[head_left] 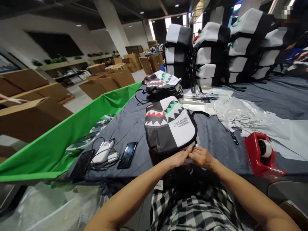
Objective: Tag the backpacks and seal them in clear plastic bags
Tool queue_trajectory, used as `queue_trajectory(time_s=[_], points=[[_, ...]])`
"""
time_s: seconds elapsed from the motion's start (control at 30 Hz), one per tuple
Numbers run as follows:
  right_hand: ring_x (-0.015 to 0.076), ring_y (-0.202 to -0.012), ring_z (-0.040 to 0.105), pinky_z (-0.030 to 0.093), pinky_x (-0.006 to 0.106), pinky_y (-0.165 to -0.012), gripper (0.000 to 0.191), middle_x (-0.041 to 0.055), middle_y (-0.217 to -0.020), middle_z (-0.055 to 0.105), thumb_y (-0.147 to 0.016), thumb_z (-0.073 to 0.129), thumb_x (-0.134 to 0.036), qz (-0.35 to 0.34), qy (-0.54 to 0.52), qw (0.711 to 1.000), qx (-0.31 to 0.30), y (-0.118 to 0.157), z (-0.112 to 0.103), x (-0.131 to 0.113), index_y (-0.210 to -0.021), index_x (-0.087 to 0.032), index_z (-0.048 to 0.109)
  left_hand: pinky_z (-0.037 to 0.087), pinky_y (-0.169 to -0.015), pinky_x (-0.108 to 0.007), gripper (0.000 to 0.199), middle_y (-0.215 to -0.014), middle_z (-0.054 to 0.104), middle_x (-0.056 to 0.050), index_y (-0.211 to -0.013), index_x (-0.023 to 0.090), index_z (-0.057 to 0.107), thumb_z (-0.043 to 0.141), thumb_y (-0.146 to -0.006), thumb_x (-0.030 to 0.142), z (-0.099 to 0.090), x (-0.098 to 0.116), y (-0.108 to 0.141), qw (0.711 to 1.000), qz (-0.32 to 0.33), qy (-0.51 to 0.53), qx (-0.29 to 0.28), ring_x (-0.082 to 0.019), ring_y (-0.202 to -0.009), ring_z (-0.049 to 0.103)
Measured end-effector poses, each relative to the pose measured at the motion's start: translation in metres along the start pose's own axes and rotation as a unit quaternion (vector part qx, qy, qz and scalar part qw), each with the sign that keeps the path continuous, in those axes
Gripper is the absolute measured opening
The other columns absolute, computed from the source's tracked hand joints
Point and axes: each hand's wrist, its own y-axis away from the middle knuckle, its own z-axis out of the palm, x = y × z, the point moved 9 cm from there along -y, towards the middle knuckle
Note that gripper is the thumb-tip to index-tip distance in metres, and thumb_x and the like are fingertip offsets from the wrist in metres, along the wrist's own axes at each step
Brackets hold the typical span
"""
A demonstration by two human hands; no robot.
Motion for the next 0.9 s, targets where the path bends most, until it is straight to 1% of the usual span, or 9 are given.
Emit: queue_trajectory(time_s=[0.1, 0.17, 0.3, 0.37, 0.5, 0.63, 0.7, 0.77, 0.9], points=[[0.018, -0.07, 0.061, 0.053, 0.035, -0.076, 0.023, 0.0035, -0.074, 0.062, -0.103, 0.038, -0.025, 0.063, -0.052, 0.996, 0.021, 0.004, -0.011, 0.011, -0.102, -0.018, 0.059, 0.051, -0.056, -0.028, 0.08, -0.057, 0.066, -0.006, -0.068, 0.018, 0.067, 0.018, -0.094, 0.075, 0.008, -0.008, 0.006, 0.995, -0.035, 0.08, -0.043, -0.016, -0.052, 0.06], [0.0206, -0.095, 0.066, 0.055, 0.039, -0.087, 0.021, 0.0095, -0.098, 0.068, -0.099, 0.044, -0.021, 0.114, -0.084, 0.989, 0.04, 0.011, -0.027, 0.011, -0.116, -0.018, 0.056, 0.051, -0.06, -0.028, 0.068, -0.07, 0.071, -0.006, -0.077, 0.015, 0.07, 0.039, -0.09, 0.074, 0.005, -0.005, 0.014, 0.996, 0.0, 0.086, -0.035, -0.015, -0.056, 0.06], [0.0239, -0.138, 0.046, 0.045, 0.048, -0.111, 0.055, 0.0151, -0.146, 0.049, -0.096, 0.047, -0.021, 0.333, -0.12, 0.93, 0.099, 0.045, -0.05, 0.004, -0.149, -0.023, 0.034, 0.048, -0.066, -0.027, 0.056, -0.08, 0.072, -0.007, -0.082, 0.012, 0.072, 0.058, -0.085, 0.066, 0.001, -0.005, 0.026, 0.997, 0.042, 0.069, -0.012, -0.015, -0.064, 0.062], [0.024, -0.145, 0.037, 0.04, 0.049, -0.116, 0.063, 0.0148, -0.157, 0.037, -0.1, 0.044, -0.028, 0.419, -0.141, 0.891, 0.101, 0.059, -0.039, -0.008, -0.158, -0.024, 0.018, 0.048, -0.068, -0.027, 0.054, -0.077, 0.072, -0.006, -0.083, 0.012, 0.072, 0.055, -0.088, 0.063, 0.002, -0.008, 0.027, 0.996, 0.05, 0.064, 0.022, -0.016, -0.066, 0.063], [0.0282, -0.152, 0.021, 0.032, 0.053, -0.119, 0.073, 0.0179, -0.165, 0.018, -0.104, 0.036, -0.046, 0.513, -0.181, 0.836, 0.074, 0.054, 0.014, -0.008, -0.161, -0.019, -0.001, 0.048, -0.068, -0.025, 0.052, -0.071, 0.069, -0.003, -0.078, 0.014, 0.07, 0.049, -0.093, 0.058, 0.008, -0.005, 0.027, 0.993, 0.095, -0.012, 0.074, -0.017, -0.069, 0.062], [0.0332, -0.149, 0.026, 0.027, 0.059, -0.119, 0.071, 0.0206, -0.161, 0.029, -0.102, 0.035, -0.056, 0.565, -0.153, 0.81, 0.037, 0.047, 0.035, 0.028, -0.158, -0.015, 0.023, 0.052, -0.067, -0.025, 0.048, -0.076, 0.074, -0.004, -0.086, 0.015, 0.072, 0.051, -0.092, 0.057, 0.003, -0.007, 0.025, 0.986, 0.11, -0.069, 0.104, -0.019, -0.069, 0.068], [0.0331, -0.145, 0.036, 0.033, 0.058, -0.116, 0.061, 0.0181, -0.155, 0.04, -0.102, 0.035, -0.057, 0.576, -0.128, 0.807, 0.027, 0.059, 0.018, 0.044, -0.149, -0.018, 0.043, 0.056, -0.072, -0.028, 0.049, -0.084, 0.078, -0.005, -0.097, 0.017, 0.073, 0.054, -0.09, 0.06, -0.004, -0.014, 0.024, 0.986, 0.106, -0.053, 0.114, -0.023, -0.076, 0.074], [0.0288, -0.131, 0.052, 0.045, 0.049, -0.108, 0.052, 0.0164, -0.143, 0.055, -0.103, 0.034, -0.053, 0.594, -0.102, 0.795, 0.063, 0.087, -0.023, 0.054, -0.136, -0.019, 0.056, 0.06, -0.076, -0.032, 0.052, -0.09, 0.079, -0.006, -0.104, 0.018, 0.073, 0.057, -0.086, 0.064, -0.011, -0.023, 0.022, 0.987, 0.099, -0.026, 0.126, -0.026, -0.082, 0.076], [0.0224, -0.095, 0.065, 0.053, 0.037, -0.086, 0.036, 0.0103, -0.106, 0.07, -0.097, 0.047, -0.047, 0.638, 0.058, 0.746, 0.18, 0.172, -0.149, 0.046, -0.11, -0.02, 0.067, 0.062, -0.079, -0.035, 0.053, -0.093, 0.08, -0.006, -0.106, 0.02, 0.072, 0.06, -0.083, 0.067, -0.014, -0.036, 0.02, 0.987, 0.086, -0.003, 0.134, -0.028, -0.088, 0.077]])
